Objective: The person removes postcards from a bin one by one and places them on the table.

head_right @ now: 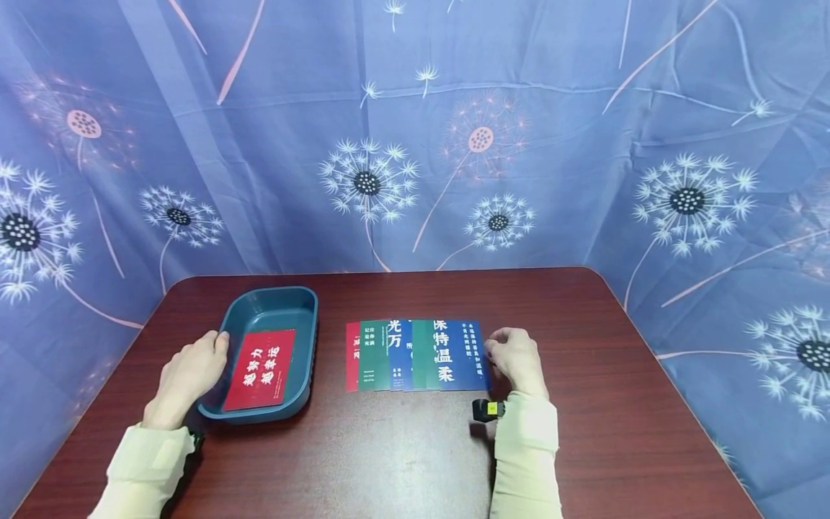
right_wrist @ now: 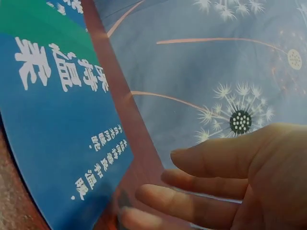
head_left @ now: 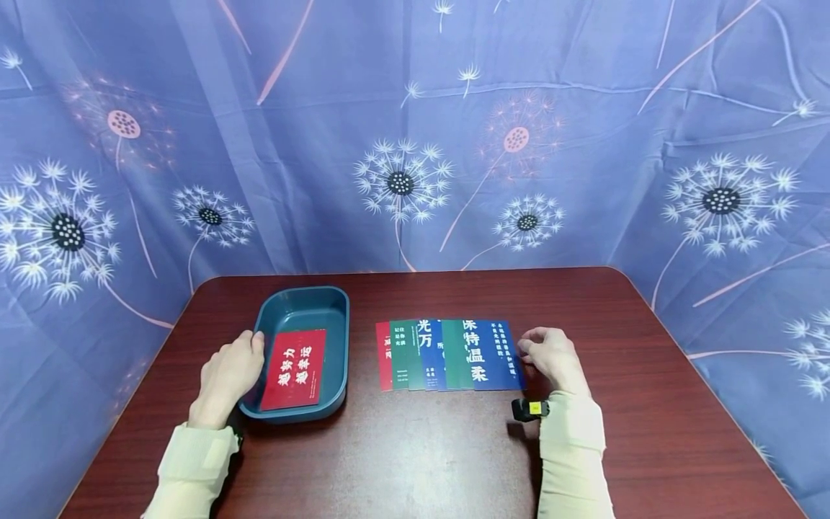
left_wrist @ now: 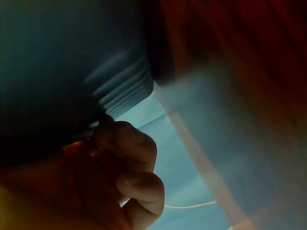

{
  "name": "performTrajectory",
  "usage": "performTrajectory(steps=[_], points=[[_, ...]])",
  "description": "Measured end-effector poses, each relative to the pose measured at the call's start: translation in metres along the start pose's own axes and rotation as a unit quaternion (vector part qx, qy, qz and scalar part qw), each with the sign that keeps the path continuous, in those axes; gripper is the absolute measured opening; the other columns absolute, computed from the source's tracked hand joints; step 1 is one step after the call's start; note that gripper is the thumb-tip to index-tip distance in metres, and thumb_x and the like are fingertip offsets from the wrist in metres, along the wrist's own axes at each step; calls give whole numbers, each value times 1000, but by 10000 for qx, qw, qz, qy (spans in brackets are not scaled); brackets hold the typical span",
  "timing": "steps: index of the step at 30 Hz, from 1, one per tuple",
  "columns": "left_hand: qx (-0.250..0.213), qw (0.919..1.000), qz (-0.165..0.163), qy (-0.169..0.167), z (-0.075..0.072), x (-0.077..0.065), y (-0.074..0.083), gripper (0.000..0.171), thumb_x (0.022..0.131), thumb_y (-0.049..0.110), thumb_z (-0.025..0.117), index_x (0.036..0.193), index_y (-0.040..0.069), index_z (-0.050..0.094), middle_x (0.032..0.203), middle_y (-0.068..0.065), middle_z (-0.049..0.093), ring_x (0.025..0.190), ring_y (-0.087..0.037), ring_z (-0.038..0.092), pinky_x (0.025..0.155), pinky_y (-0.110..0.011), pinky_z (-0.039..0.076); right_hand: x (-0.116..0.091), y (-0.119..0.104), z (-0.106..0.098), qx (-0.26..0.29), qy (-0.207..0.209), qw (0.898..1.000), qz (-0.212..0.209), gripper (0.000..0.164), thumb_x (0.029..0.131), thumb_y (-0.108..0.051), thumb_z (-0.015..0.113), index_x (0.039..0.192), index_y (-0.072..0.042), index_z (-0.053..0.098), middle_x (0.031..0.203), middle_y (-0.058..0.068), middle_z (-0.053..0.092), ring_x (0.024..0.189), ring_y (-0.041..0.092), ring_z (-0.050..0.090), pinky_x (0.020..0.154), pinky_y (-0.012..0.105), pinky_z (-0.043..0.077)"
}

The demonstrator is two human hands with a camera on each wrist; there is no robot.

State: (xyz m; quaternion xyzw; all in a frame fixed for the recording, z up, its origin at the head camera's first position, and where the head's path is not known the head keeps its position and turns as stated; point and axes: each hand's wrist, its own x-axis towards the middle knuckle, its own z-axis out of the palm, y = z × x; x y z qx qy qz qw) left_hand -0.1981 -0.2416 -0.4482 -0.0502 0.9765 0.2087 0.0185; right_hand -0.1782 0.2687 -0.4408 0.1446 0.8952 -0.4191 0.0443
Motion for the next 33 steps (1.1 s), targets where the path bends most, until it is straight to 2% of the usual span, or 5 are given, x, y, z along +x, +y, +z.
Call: performTrajectory(steps=[5, 8, 19, 24, 33], points=[[11, 10000, -22, -9, 0, 0, 0, 46, 105, 38, 32, 116, -3, 51, 86, -20, 59, 77, -36, 59, 66, -53, 47, -3, -9, 1, -905, 285, 9947, -385, 33, 93, -18, 60, 121, -1, 62, 119, 23, 62, 105, 39, 56, 89, 53, 44], [19, 10000, -46, -23, 0, 1, 0, 47, 105, 38, 32, 118, -4, 50, 88, -20, 59, 77, -36, 59, 66, -53, 48, -6, -19, 2, -918, 352, 9937, -541, 36, 93, -19, 61, 125, -2, 60, 123, 24, 60, 110, 40, 55, 92, 54, 43], [-14, 10000, -72, -51, 0, 0, 0, 47, 105, 37, 33, 120, -4, 49, 92, -22, 59, 80, -37, 59, 69, -54, 48, -20, -63, 27, -225, 415, 9814, -1862, 30, 95, -21, 63, 122, -7, 64, 115, 14, 67, 102, 29, 63, 87, 47, 47], [-25, 10000, -61, -42, 1, 1, 0, 45, 105, 37, 34, 118, -4, 50, 89, -20, 59, 77, -35, 59, 67, -52, 49, -30, -83, 45, -20, 279, 9753, -2193, 29, 94, -20, 65, 121, -9, 65, 115, 10, 67, 103, 25, 62, 88, 45, 47], [-28, 10000, 19, 18, 2, 2, -3, 44, 105, 37, 35, 115, -3, 51, 88, -20, 59, 77, -35, 59, 68, -54, 49, -46, -127, 100, 488, -465, 9615, -2664, 34, 94, -15, 63, 128, -14, 61, 124, 4, 63, 111, 22, 58, 95, 43, 44]])
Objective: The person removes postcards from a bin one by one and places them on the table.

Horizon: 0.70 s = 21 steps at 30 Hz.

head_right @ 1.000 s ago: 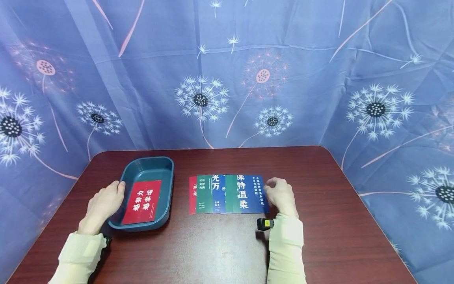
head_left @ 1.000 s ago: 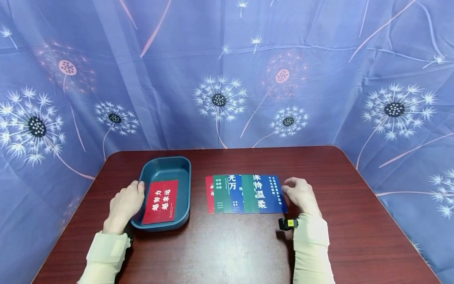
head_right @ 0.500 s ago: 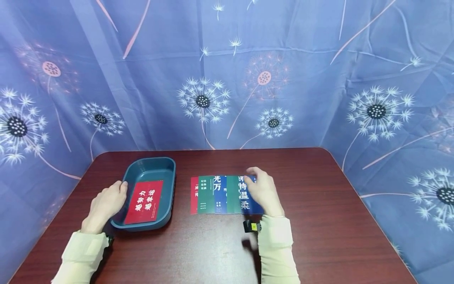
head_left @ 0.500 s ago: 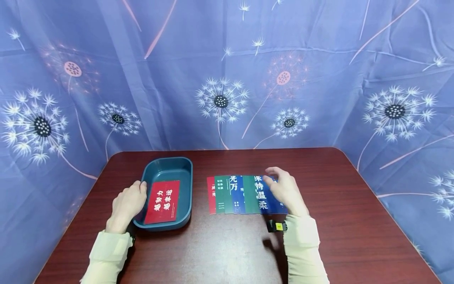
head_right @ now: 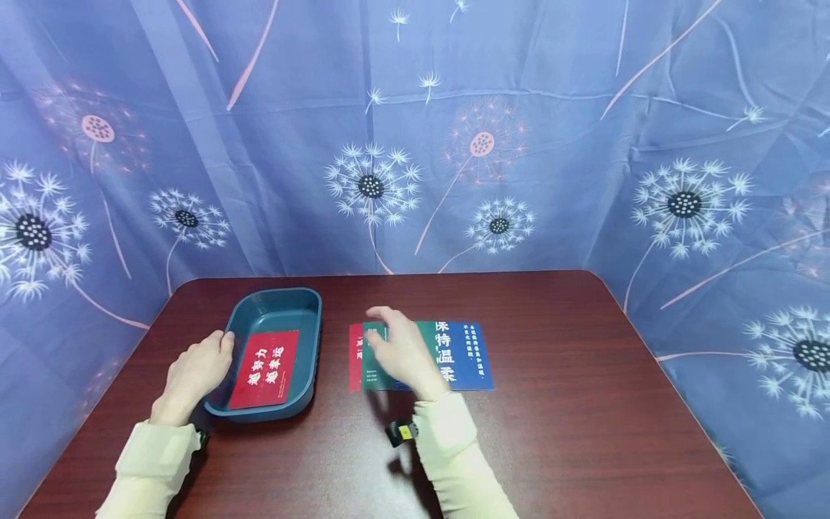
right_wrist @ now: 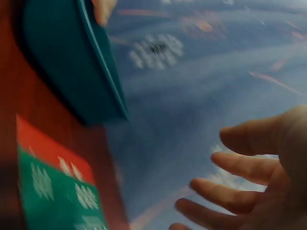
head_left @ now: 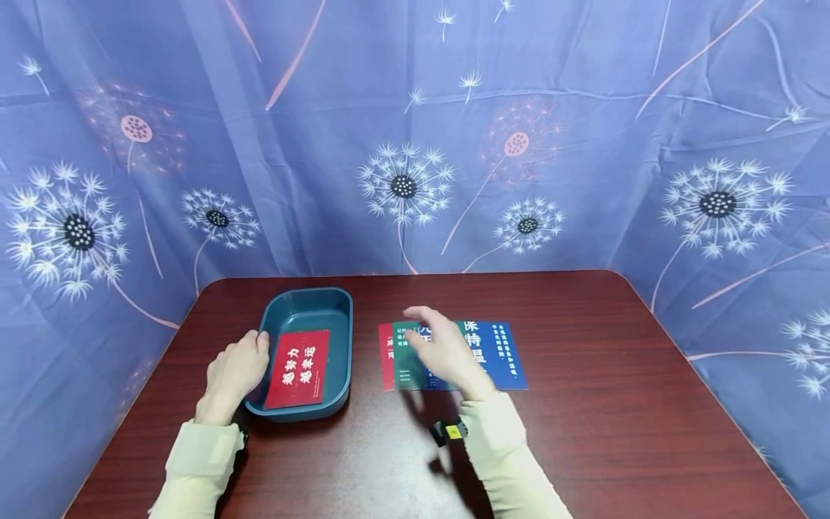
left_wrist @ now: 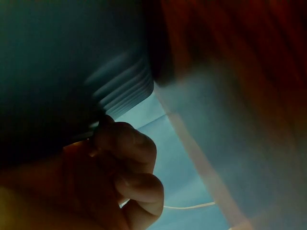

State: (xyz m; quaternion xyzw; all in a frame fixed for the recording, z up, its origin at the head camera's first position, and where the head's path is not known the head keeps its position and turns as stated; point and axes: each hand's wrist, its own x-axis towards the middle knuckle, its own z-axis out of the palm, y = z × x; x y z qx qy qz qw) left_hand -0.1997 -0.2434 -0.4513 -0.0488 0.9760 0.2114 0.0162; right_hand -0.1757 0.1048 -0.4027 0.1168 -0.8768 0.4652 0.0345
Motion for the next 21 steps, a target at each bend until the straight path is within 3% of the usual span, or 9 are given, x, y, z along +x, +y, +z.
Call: performTrajectory(steps=[4, 10, 14, 21], points=[[0, 10000, -21, 26, 0, 1, -2, 45, 105, 37, 33, 115, -3, 51, 90, -21, 59, 79, -37, 59, 69, -55, 48, 6, -10, 32, 549, -404, 9976, -97, 34, 95, -13, 61, 129, -13, 59, 124, 6, 62, 106, 24, 61, 93, 42, 45], [13, 10000, -18, 11, 0, 0, -3, 47, 105, 38, 32, 116, -3, 51, 92, -24, 59, 80, -39, 60, 69, -57, 48, 15, -30, 69, 1236, -599, 9903, -215, 34, 95, -8, 60, 129, -7, 58, 123, 10, 62, 115, 27, 59, 98, 38, 45], [31, 10000, -17, 24, 0, 1, -3, 47, 105, 38, 31, 117, -3, 51, 93, -25, 59, 81, -40, 59, 70, -57, 47, 19, -43, 84, 1180, -775, 9900, -32, 39, 95, -14, 61, 134, -11, 56, 128, 8, 61, 117, 25, 58, 97, 35, 46], [29, 10000, 30, 52, -1, 0, -1, 48, 105, 39, 30, 114, -2, 52, 90, -24, 59, 80, -40, 59, 69, -57, 47, 21, -58, 110, 799, -1401, 9849, 623, 62, 92, -28, 66, 148, -20, 39, 133, 0, 55, 114, 19, 55, 92, 37, 48]])
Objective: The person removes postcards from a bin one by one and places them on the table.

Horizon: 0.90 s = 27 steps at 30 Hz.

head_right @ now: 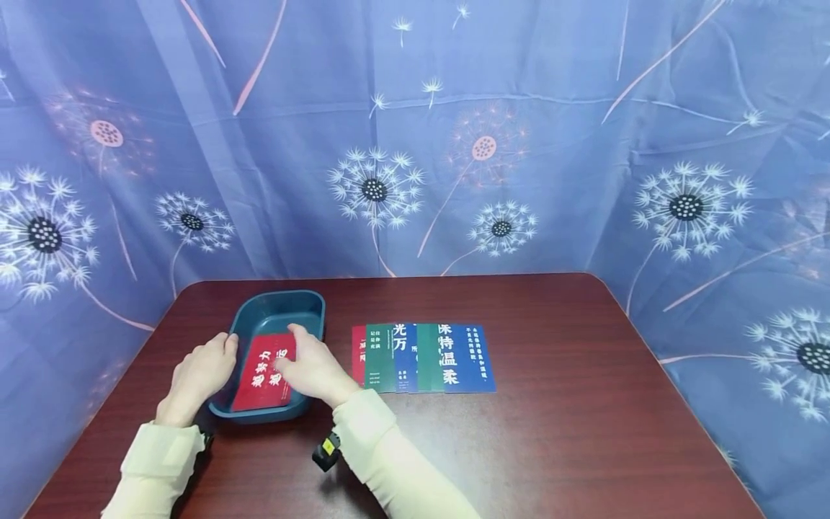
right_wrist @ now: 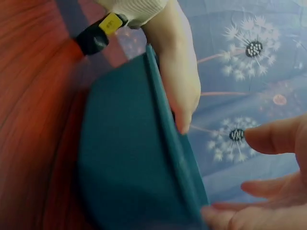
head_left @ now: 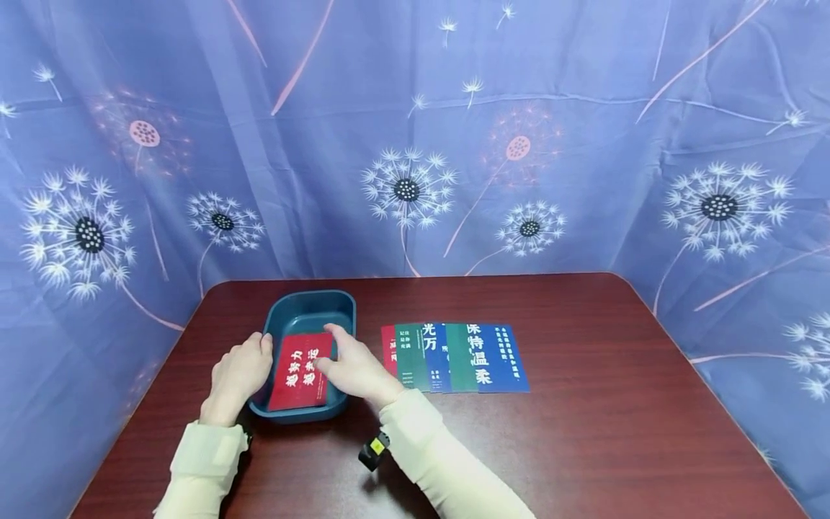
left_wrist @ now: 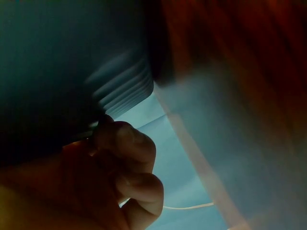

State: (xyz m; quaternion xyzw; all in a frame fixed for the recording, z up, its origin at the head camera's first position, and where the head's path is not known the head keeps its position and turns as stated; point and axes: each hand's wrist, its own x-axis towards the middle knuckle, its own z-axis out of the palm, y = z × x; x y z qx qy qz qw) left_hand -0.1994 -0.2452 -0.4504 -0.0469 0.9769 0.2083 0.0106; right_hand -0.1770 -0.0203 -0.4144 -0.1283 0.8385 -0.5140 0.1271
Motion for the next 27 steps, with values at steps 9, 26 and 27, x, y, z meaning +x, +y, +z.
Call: performTrajectory(steps=[9, 26, 27], points=[[0, 10000, 13, -16, 3, -1, -1, 47, 106, 39, 28, 110, 0, 54, 91, -25, 60, 81, -43, 60, 68, -58, 46, 12, 0, 34, 227, 200, 9982, 524, 73, 88, -25, 70, 150, -10, 34, 138, 8, 47, 121, 21, 45, 88, 41, 51], [66, 9999, 7, 89, 3, 3, 0, 45, 106, 37, 28, 108, 0, 54, 91, -26, 60, 84, -44, 60, 67, -57, 46, 32, -4, 45, 2188, 761, 9601, 1568, 79, 89, -14, 66, 153, -4, 21, 146, 15, 37, 127, 31, 38, 103, 51, 37], [71, 9999, 16, 89, 3, 2, 0, 45, 106, 37, 28, 107, 0, 54, 91, -26, 60, 84, -45, 60, 67, -57, 46, 33, -4, 45, 2142, 825, 9606, 1570, 80, 89, -13, 67, 154, -3, 21, 148, 15, 36, 129, 31, 37, 105, 50, 36]])
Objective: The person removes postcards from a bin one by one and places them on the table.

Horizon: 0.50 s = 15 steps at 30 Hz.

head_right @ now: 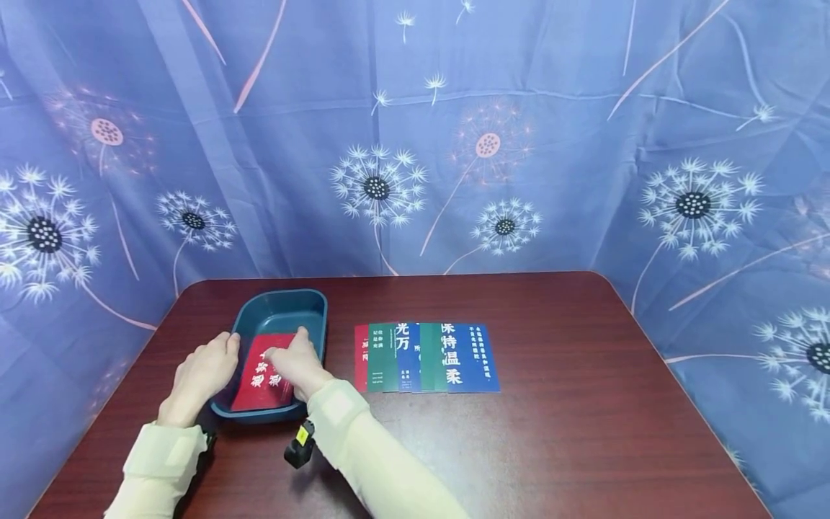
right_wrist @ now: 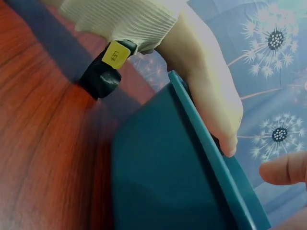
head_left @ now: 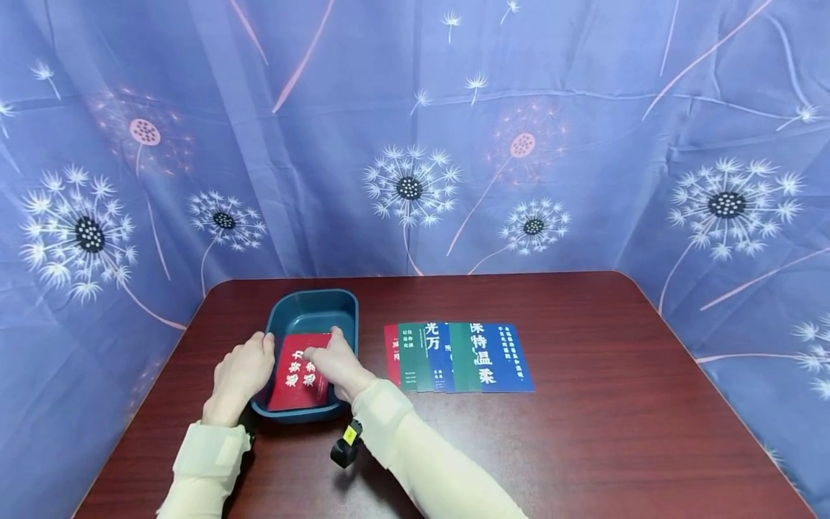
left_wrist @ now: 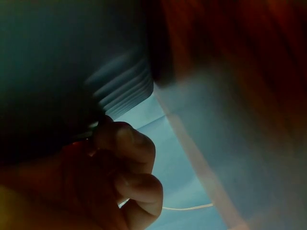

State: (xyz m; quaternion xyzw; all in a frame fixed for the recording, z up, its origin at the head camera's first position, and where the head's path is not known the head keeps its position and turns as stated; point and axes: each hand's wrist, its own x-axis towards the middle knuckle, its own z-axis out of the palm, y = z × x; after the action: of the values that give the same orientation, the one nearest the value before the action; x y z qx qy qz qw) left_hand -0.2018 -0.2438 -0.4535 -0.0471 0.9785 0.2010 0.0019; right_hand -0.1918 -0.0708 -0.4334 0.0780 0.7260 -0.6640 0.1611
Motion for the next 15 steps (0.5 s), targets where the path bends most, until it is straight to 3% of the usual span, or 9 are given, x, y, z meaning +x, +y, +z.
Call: performTrajectory(steps=[3, 7, 12, 15], points=[[3, 10000, 42, 12, 0, -1, 0, 45, 106, 36, 28, 105, 0, 54, 93, -28, 60, 85, -47, 59, 66, -58, 45, 2, 0, 2, -158, 196, 9996, -82, 81, 87, -10, 68, 153, -2, 21, 150, 15, 36, 132, 31, 36, 106, 49, 34], [-14, 10000, 78, 25, -2, -2, 1, 44, 106, 35, 29, 104, 0, 55, 91, -27, 61, 83, -46, 60, 66, -58, 45, 6, 1, 5, -834, 380, 9955, -259, 80, 85, -10, 73, 150, -2, 28, 136, 17, 44, 121, 31, 45, 96, 47, 45], [-22, 10000, 67, -8, -4, -3, 1, 45, 106, 36, 28, 105, 0, 55, 89, -25, 60, 82, -46, 59, 66, -58, 45, 8, 4, 10, -2082, 476, 9747, -666, 76, 78, -9, 80, 140, -4, 37, 111, 14, 52, 103, 26, 55, 81, 38, 53], [-22, 10000, 58, -26, -5, -3, 2, 45, 106, 36, 28, 106, 0, 54, 91, -27, 60, 84, -47, 59, 67, -58, 45, 8, 6, 11, -2395, 452, 9670, -741, 69, 77, -7, 81, 132, -6, 40, 97, 10, 57, 94, 22, 61, 73, 35, 54]])
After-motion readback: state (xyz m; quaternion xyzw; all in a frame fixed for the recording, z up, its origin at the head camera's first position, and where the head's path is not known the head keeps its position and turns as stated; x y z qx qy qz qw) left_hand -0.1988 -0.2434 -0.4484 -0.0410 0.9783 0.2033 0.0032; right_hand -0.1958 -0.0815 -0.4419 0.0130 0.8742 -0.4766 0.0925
